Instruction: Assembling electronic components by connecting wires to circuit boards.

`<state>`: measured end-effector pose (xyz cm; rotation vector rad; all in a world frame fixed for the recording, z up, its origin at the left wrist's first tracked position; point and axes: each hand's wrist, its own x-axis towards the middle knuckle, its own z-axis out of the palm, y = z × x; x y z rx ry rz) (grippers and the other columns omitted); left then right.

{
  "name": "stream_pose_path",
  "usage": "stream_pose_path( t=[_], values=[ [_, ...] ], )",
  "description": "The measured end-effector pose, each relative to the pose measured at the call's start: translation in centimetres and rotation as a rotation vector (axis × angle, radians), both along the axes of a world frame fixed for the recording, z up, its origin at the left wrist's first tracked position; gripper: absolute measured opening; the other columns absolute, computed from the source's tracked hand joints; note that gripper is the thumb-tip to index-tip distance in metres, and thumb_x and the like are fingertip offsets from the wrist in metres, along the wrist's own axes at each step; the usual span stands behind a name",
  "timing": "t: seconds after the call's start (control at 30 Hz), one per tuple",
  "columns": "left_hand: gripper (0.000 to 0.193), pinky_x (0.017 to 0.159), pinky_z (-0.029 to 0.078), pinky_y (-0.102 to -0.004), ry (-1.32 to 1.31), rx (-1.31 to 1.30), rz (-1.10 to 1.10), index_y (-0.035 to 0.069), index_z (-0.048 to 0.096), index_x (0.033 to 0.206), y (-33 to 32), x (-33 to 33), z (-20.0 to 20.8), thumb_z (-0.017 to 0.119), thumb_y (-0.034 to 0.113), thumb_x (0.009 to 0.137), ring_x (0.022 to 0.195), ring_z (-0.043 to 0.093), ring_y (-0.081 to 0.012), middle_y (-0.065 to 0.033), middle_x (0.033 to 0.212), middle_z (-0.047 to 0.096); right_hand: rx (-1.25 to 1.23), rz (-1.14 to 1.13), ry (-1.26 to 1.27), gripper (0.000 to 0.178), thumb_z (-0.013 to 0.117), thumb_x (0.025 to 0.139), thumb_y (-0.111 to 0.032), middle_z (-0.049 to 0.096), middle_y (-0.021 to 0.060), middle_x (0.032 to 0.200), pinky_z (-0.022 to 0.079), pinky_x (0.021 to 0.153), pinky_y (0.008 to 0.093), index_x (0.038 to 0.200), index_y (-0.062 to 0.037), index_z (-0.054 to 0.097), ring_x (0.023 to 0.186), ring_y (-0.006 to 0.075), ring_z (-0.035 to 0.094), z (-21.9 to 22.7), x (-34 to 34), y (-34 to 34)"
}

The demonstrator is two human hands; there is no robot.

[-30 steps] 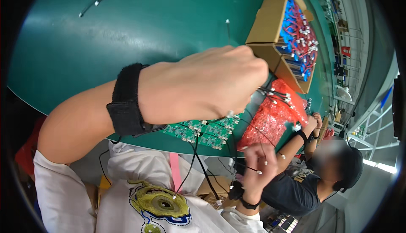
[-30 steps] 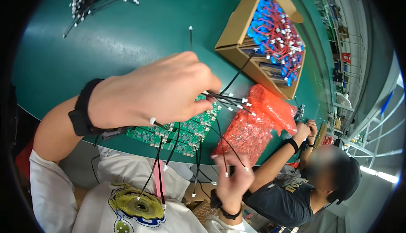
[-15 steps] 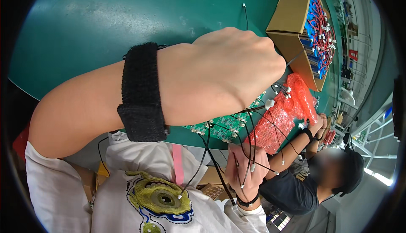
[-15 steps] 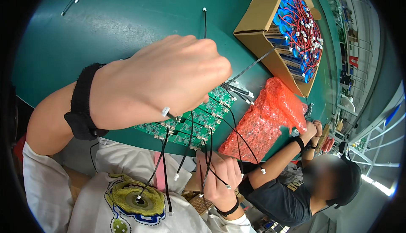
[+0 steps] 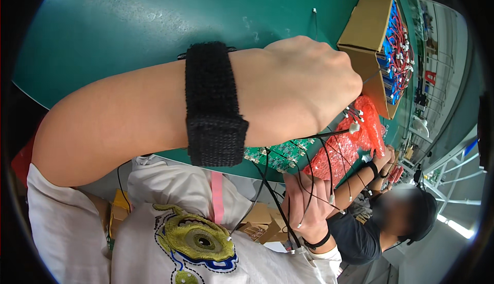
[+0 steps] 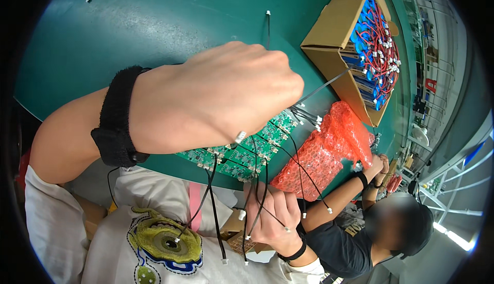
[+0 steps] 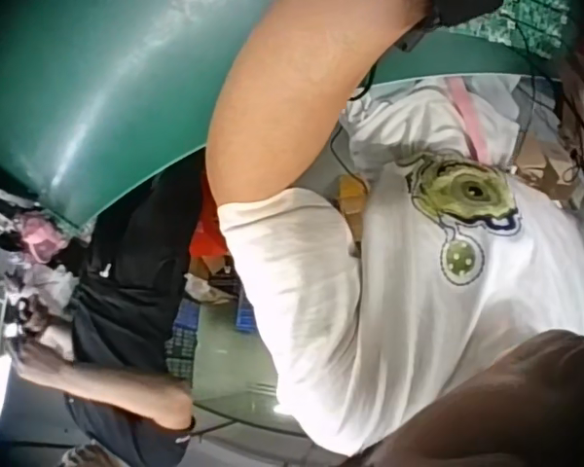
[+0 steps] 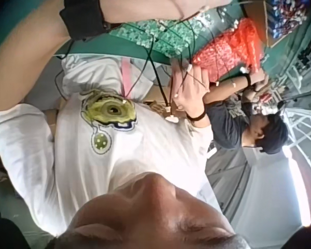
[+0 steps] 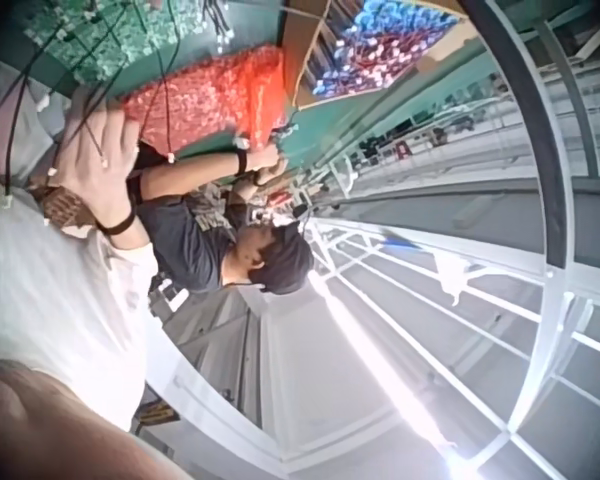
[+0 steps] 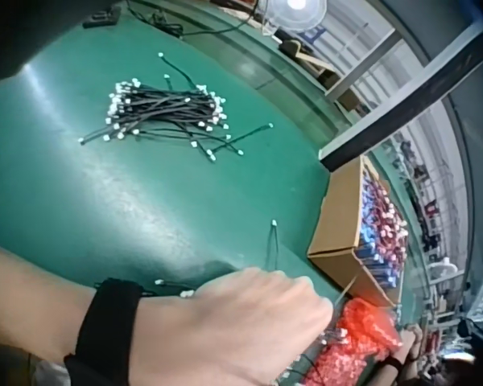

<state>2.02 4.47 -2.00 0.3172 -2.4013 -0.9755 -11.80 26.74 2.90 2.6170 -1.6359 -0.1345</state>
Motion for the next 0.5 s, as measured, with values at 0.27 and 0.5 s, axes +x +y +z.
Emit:
stream_pose_path(
  t=[0.27, 0.5],
  values=[
    [0.013, 0.072, 0.059, -0.0431, -0.057, 0.038, -0.010, -0.001, 0.075, 0.081, 0.0, -0.1, -1.0, 0.067, 0.008, 0.076, 0.086, 0.074, -0.0347, -0.0192, 0.086, 0.074, 0.024, -0.119, -0.109, 0.032, 0.061, 0.069, 0.010, 0.067, 0.0192, 0.091, 0.052, 0.066, 0.0400, 0.100, 0.0071, 0.068, 0.078, 0.0324, 0.065, -1.6, 0.5, 0.4],
    [0.019, 0.074, 0.060, -0.0453, -0.294, 0.129, -0.074, 0.008, 0.080, 0.095, -0.7, 0.0, 1.9, 0.070, 0.012, 0.080, 0.094, 0.075, -0.0298, -0.0111, 0.097, 0.077, -0.025, -0.267, -0.151, 0.033, 0.064, 0.067, 0.016, 0.066, 0.0198, 0.091, 0.055, 0.071, 0.0421, 0.099, 0.0066, 0.067, 0.081, 0.0359, 0.065, -1.9, 1.5, 1.5]
  ],
)
